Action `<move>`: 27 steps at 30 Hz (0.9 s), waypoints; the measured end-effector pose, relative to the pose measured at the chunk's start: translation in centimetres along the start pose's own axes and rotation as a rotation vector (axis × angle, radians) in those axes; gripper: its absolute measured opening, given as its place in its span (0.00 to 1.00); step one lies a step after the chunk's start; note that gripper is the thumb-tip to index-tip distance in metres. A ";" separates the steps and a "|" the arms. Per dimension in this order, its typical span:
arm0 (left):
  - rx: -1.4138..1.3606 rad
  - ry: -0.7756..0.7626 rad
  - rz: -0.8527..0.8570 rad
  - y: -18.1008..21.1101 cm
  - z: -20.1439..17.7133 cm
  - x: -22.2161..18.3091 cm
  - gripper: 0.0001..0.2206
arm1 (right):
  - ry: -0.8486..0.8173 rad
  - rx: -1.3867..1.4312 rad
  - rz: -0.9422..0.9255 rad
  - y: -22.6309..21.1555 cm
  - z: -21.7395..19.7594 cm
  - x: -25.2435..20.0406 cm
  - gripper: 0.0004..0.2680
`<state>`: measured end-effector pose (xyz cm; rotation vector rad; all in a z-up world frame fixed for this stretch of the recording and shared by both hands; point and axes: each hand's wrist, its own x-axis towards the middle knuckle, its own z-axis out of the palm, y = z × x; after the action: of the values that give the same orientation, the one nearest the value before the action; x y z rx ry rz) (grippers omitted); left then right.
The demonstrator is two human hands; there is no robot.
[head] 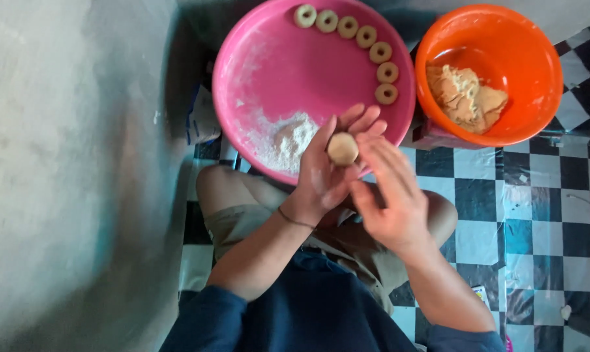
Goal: Shaping dough into donut rings and placing them on a tray dusted with flour.
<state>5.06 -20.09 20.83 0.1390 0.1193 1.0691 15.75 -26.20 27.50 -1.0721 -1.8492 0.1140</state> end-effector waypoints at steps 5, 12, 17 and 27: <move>-0.087 -0.055 -0.051 -0.8 -1.1 1.0 0.23 | -0.154 -0.058 -0.236 -1.2 3.2 -0.5 0.21; -0.042 -0.095 0.219 5.7 -0.3 1.2 0.19 | -0.202 -0.160 -0.119 1.4 1.1 -1.1 0.14; -0.036 -0.089 0.170 3.0 -0.7 -0.7 0.21 | 0.056 -0.068 -0.135 0.1 1.7 -0.9 0.11; 0.114 -0.066 0.020 1.5 3.8 -7.1 0.30 | -0.057 0.152 0.161 -2.4 3.2 -4.0 0.26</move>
<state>0.99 -25.84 25.07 0.2781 0.1195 1.0768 12.41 -29.35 24.24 -1.1195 -1.7721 0.3770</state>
